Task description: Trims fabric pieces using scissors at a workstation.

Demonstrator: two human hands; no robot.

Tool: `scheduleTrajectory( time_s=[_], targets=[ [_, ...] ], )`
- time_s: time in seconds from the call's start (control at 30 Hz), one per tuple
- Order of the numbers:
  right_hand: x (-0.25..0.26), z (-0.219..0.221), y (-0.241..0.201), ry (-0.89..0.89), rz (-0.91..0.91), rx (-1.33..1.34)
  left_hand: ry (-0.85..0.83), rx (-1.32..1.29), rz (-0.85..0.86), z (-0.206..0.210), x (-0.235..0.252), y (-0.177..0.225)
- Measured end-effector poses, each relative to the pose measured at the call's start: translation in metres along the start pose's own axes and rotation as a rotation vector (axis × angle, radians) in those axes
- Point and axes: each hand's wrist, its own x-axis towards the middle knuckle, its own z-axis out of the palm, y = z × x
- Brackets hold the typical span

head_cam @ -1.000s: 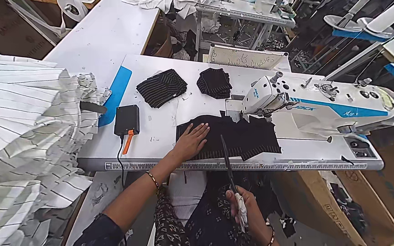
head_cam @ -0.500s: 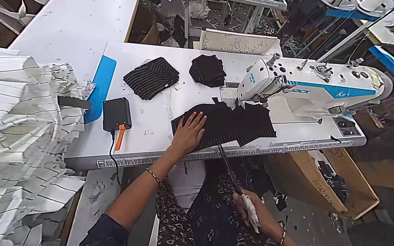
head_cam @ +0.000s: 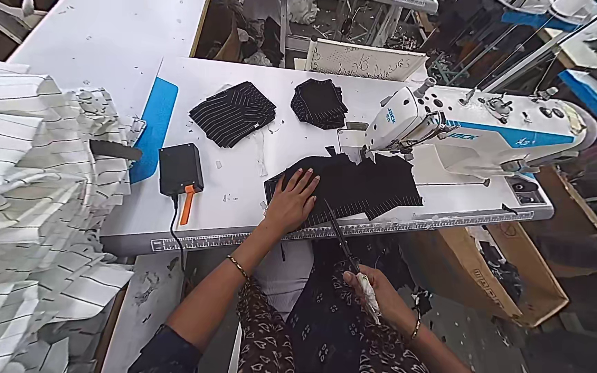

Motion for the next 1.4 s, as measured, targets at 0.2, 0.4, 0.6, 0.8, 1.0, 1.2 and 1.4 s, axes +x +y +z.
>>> scheduleTrajectory(
  time_s=[0.2, 0.4, 0.6, 0.8, 1.0, 1.2, 1.4],
  targets=[
    [-0.006, 0.011, 0.005, 0.066, -0.013, 0.076, 0.024, -0.004, 0.020, 0.002, -0.001, 0.001],
    [-0.006, 0.014, 0.002, 0.016, -0.008, 0.217, -0.005, 0.010, 0.011, 0.003, -0.001, 0.002],
    [0.008, 0.006, -0.012, -0.024, 0.029, 0.078, -0.013, 0.009, -0.001, 0.002, -0.002, 0.005],
    [0.002, 0.013, -0.011, 0.044, 0.017, 0.147, -0.020, -0.007, -0.004, 0.002, -0.002, 0.006],
    [0.013, 0.011, -0.024, -0.040, 0.010, 0.266, 0.009, 0.008, 0.008, 0.003, -0.003, 0.006],
    [0.016, 0.011, -0.028, 0.010, 0.025, 0.247, 0.047, -0.008, 0.014, 0.003, -0.004, 0.007],
    [0.024, 0.012, -0.044, -0.024, 0.029, 0.324, 0.053, 0.001, 0.026, 0.002, -0.005, 0.009]
  ],
)
